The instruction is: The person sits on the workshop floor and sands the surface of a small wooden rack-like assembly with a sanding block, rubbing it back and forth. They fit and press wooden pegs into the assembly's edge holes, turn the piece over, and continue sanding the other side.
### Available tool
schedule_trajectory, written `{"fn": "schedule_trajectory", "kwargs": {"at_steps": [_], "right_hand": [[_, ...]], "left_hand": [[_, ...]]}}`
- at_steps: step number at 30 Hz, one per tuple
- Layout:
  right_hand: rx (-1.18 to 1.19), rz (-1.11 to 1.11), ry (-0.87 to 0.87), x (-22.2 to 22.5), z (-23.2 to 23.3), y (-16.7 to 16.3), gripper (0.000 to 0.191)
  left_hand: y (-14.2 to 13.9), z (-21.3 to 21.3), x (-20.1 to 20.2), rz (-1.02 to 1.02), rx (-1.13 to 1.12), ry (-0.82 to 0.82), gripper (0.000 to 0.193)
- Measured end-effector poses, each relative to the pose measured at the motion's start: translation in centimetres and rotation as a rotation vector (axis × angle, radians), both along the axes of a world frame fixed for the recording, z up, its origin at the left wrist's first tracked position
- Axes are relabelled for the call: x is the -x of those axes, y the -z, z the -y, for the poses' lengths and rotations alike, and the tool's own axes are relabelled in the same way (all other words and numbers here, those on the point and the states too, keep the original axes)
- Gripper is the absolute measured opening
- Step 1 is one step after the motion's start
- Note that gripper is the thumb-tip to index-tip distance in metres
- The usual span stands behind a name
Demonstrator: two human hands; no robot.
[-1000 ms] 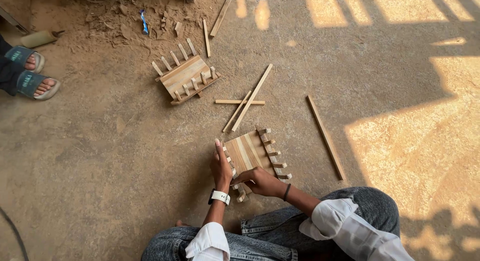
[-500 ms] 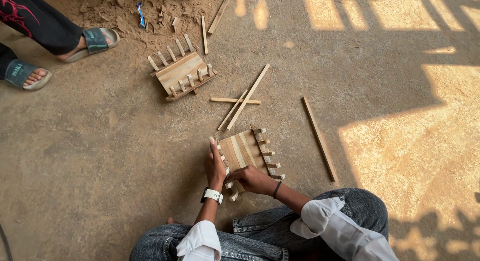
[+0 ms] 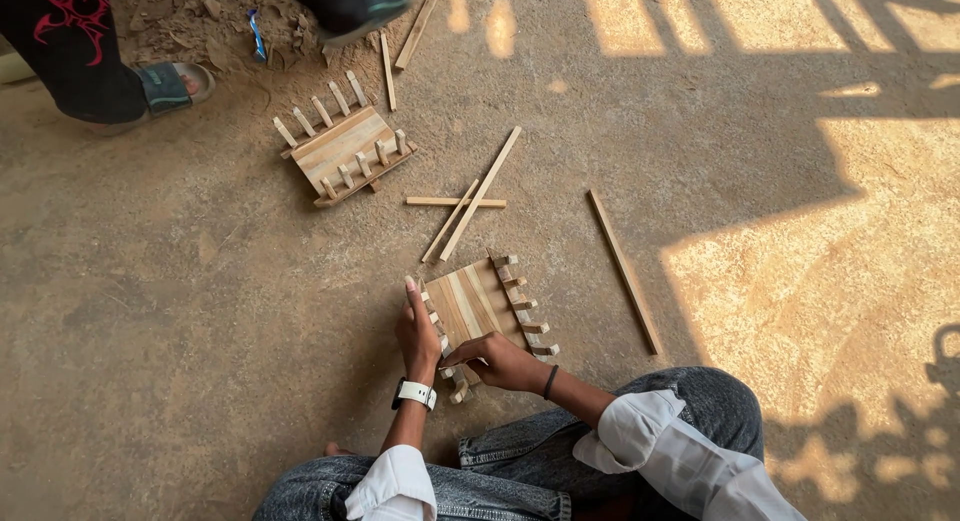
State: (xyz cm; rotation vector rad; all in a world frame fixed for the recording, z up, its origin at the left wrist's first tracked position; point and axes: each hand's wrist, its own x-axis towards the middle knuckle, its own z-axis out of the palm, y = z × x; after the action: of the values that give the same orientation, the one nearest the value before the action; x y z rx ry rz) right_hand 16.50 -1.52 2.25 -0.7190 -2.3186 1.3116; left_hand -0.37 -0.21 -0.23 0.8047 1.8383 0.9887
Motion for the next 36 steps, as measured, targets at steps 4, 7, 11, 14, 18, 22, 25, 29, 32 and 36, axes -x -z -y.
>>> {"fn": "schedule_trajectory", "kwargs": {"at_steps": [4,7,11,14,18,22,25,29,32,36], "right_hand": [[-0.035,0.1,0.132,-0.7,1.4,-0.9,0.043],[0.0,0.166,0.132,-1.1,2.6,-1.0,0.044],[-0.006,0.154,0.045,-0.9,3.3,-0.6,0.045],[-0.024,0.161,-0.016,-0.7,3.0,-0.2,0.044],[0.009,0.212,-0.048,-0.8,2.4,0.0,0.045],[0.023,0.102,-0.099,-0.8,2.0,0.3,0.044],[0.034,0.102,-0.108,-0.7,1.7,0.8,0.042],[0.025,0.189,-0.119,-0.9,1.5,1.1,0.042],[0.069,0.12,-0.13,-1.0,1.5,1.0,0.045],[0.08,0.198,-0.122,-1.0,1.4,0.5,0.043]], "left_hand": [[0.2,-0.4,-0.1,-0.091,-0.334,-0.037,0.057],[-0.3,-0.4,-0.2,-0.011,-0.115,-0.029,0.076],[-1.0,-0.3,-0.4,0.014,-0.144,-0.055,0.074],[-1.1,-0.4,-0.5,0.011,-0.157,-0.051,0.075],[-1.0,-0.5,-0.6,0.007,-0.136,-0.052,0.074],[-0.9,-0.5,-0.8,0.017,-0.161,-0.078,0.072],[-1.0,-0.4,-0.8,0.012,-0.182,-0.062,0.074],[-1.1,-0.5,-0.7,0.02,-0.161,-0.059,0.074],[-1.0,-0.5,-0.6,0.0,-0.175,-0.065,0.073],[-0.7,-0.4,-0.5,0.009,-0.133,-0.049,0.074]]}}
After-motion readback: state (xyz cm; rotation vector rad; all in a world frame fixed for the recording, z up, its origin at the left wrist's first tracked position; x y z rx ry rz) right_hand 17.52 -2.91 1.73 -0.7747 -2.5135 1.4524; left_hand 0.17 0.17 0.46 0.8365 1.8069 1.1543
